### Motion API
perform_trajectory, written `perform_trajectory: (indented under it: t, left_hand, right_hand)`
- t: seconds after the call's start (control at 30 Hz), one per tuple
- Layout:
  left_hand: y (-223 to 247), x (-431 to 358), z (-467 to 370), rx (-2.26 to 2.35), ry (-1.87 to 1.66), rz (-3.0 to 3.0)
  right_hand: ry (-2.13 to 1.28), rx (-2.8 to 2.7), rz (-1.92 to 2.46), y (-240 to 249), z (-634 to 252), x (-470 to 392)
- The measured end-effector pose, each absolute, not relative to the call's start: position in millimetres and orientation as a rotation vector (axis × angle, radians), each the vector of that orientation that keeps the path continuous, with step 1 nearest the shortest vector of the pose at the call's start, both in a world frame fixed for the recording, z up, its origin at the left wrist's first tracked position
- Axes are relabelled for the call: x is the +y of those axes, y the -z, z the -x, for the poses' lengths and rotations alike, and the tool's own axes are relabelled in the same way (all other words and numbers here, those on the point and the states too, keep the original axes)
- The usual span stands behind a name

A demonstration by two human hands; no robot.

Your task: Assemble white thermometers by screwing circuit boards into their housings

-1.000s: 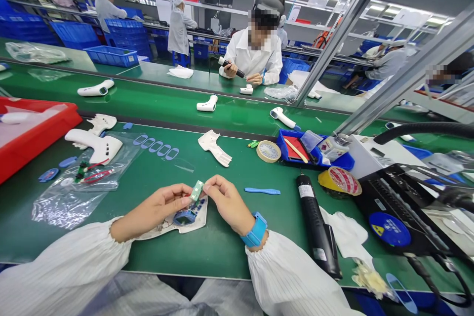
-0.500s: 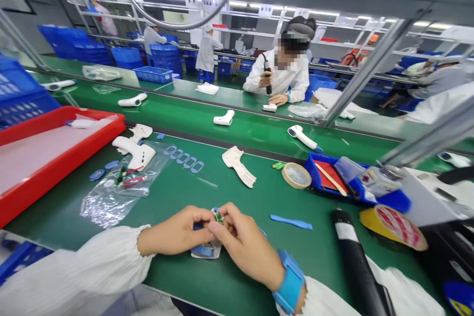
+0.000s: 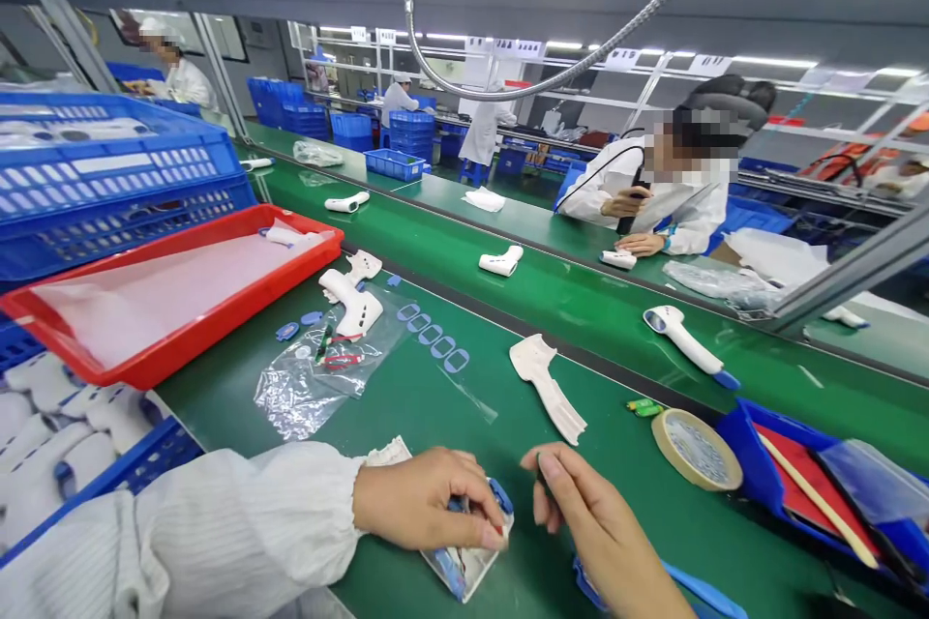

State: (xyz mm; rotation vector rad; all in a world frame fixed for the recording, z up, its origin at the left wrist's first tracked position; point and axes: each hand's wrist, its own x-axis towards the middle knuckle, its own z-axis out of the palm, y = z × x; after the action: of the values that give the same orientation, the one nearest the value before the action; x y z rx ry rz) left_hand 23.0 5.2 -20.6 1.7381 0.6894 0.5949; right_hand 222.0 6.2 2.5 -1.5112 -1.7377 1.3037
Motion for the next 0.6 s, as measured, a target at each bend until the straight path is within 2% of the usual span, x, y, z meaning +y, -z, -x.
perform_trajectory:
  t: [0.17,0.27,0.3,0.37,0.6]
  left_hand:
    - [-1.8,3.3,19.4,0.994,-0.790,-1.960]
    - [-4.7,14.8,77.7,1.538,-1.006,-1.882]
    - [-3.0,20.3,97.9,1.795,-1.014,-1.794]
    - [3.0,31.8,132.4,2.013,-1.004,-1.700]
    - [21.0,47.5,167.6,2.068,-0.961,-1.602]
  right_hand:
    - [-1.403,-1.867,1.453,-21.2,-192.6,32.6]
    - [-1.569,-1.760,1.348,-25.8,-167.9,46.5]
    - [-1.642,-1.707,1.317,-25.3,-158.6,51.0]
    - [-1.764,-1.624,1.278,-21.3,-138.1,59.7]
    - [-1.747,-1.591,1.278,-2.6,-61.9,87.5]
